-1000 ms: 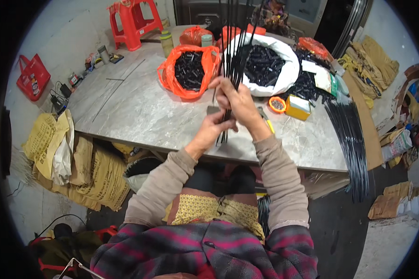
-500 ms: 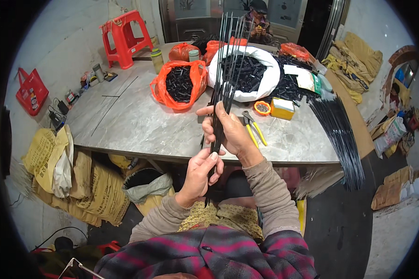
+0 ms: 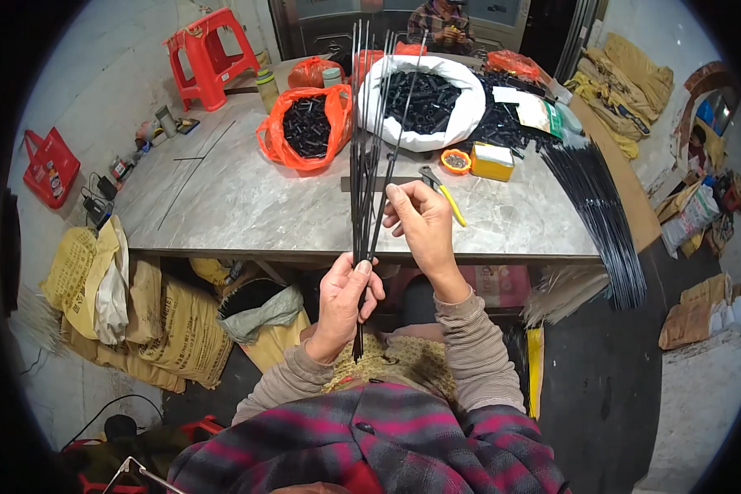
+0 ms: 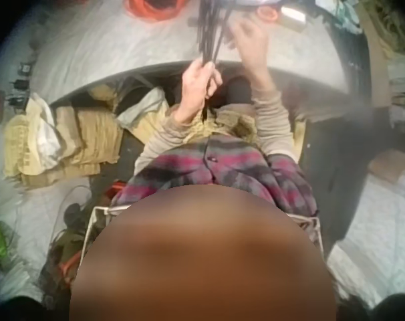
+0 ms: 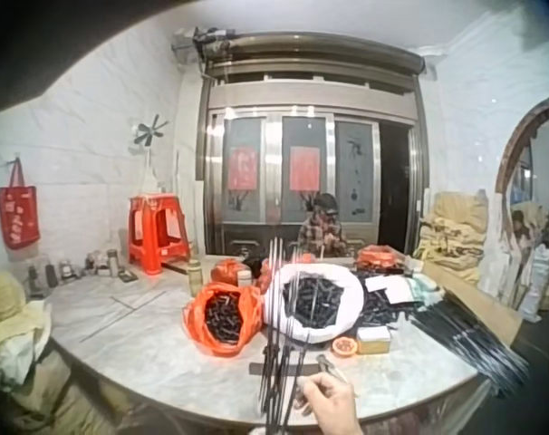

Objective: Inserting bundles of black plastic bristles into a plastic base at a manufacturing workstation.

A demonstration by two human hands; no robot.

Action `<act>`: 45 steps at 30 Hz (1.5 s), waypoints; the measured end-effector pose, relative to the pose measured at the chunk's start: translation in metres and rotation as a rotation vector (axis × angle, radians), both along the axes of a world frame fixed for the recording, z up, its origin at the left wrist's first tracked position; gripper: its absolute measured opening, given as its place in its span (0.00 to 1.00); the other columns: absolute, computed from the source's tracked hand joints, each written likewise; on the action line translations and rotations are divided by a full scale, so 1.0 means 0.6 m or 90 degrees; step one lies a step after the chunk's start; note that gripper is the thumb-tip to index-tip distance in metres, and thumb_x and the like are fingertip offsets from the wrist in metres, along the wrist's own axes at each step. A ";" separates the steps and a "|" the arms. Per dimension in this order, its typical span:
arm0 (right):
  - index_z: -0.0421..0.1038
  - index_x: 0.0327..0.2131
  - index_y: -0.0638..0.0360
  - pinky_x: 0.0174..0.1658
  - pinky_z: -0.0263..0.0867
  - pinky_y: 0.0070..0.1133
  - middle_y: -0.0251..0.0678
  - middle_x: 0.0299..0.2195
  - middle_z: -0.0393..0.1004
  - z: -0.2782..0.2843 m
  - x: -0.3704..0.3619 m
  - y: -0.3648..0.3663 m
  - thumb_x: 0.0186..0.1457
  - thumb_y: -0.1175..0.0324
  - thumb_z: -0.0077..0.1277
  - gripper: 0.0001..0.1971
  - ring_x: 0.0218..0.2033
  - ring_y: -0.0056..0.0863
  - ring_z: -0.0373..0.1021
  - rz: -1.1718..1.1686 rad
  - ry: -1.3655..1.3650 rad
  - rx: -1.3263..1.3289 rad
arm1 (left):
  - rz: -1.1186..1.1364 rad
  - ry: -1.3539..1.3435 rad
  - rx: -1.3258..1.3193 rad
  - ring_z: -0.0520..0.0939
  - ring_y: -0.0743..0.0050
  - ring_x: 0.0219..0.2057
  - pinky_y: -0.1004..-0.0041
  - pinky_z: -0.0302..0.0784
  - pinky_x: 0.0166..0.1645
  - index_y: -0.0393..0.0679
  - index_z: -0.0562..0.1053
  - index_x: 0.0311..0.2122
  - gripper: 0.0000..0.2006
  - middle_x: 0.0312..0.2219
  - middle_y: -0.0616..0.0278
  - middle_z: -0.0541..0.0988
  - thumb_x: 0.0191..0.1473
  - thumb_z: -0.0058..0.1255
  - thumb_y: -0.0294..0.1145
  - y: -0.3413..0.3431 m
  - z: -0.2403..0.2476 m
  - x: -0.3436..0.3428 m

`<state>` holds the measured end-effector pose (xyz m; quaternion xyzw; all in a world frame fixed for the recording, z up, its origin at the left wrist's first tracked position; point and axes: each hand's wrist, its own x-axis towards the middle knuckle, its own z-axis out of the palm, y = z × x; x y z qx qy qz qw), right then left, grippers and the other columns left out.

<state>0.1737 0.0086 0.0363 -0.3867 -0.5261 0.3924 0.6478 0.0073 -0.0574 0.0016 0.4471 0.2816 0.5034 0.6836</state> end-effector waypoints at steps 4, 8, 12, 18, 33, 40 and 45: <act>0.76 0.37 0.63 0.22 0.66 0.12 0.32 0.26 0.77 0.000 0.003 -0.005 0.63 0.66 0.54 0.09 0.24 0.17 0.74 -0.004 0.000 -0.026 | 0.024 0.031 0.029 0.65 0.87 0.13 0.85 0.55 0.17 0.38 0.68 0.46 0.11 0.21 0.61 0.75 0.68 0.43 0.36 0.009 -0.005 0.000; 0.76 0.36 0.64 0.22 0.66 0.12 0.32 0.26 0.78 0.006 0.006 0.000 0.62 0.69 0.56 0.07 0.25 0.18 0.75 0.024 0.044 -0.041 | 0.025 0.053 0.042 0.66 0.88 0.13 0.85 0.56 0.17 0.38 0.68 0.46 0.11 0.22 0.61 0.76 0.68 0.43 0.35 0.014 -0.012 -0.002; 0.75 0.35 0.64 0.21 0.65 0.12 0.33 0.26 0.78 0.006 0.013 0.009 0.61 0.70 0.56 0.07 0.25 0.18 0.76 0.047 0.033 -0.059 | 0.033 0.085 0.079 0.66 0.89 0.14 0.86 0.57 0.18 0.39 0.68 0.46 0.10 0.23 0.61 0.76 0.69 0.42 0.35 0.018 -0.019 -0.006; 0.69 0.33 0.61 0.19 0.61 0.12 0.31 0.24 0.75 0.011 0.011 0.003 0.61 0.74 0.49 0.03 0.21 0.14 0.71 0.022 -0.039 -0.081 | 0.058 0.096 0.077 0.68 0.89 0.15 0.87 0.57 0.18 0.40 0.68 0.44 0.09 0.24 0.61 0.77 0.69 0.42 0.35 0.021 -0.024 -0.005; 0.62 0.33 0.58 0.17 0.54 0.11 0.28 0.19 0.70 0.026 0.031 0.004 0.63 0.71 0.53 0.09 0.16 0.09 0.63 -0.211 -0.147 0.062 | 0.055 0.071 0.119 0.82 0.73 0.43 0.73 0.74 0.50 0.35 0.73 0.45 0.10 0.41 0.56 0.81 0.68 0.42 0.30 0.043 -0.017 -0.033; 0.62 0.33 0.57 0.15 0.55 0.10 0.28 0.20 0.71 -0.004 -0.034 0.000 0.63 0.69 0.55 0.10 0.15 0.10 0.65 0.016 -0.012 -0.050 | -0.071 -0.026 -0.030 0.80 0.78 0.25 0.79 0.74 0.29 0.39 0.70 0.42 0.10 0.31 0.56 0.81 0.68 0.44 0.35 0.024 -0.001 -0.025; 0.68 0.44 0.62 0.33 0.70 0.17 0.34 0.32 0.77 0.006 -0.031 0.009 0.67 0.62 0.49 0.12 0.31 0.19 0.75 0.163 0.068 -0.077 | -0.097 -0.043 -0.053 0.73 0.81 0.18 0.81 0.64 0.20 0.39 0.70 0.44 0.11 0.25 0.58 0.78 0.68 0.45 0.37 0.022 -0.002 -0.031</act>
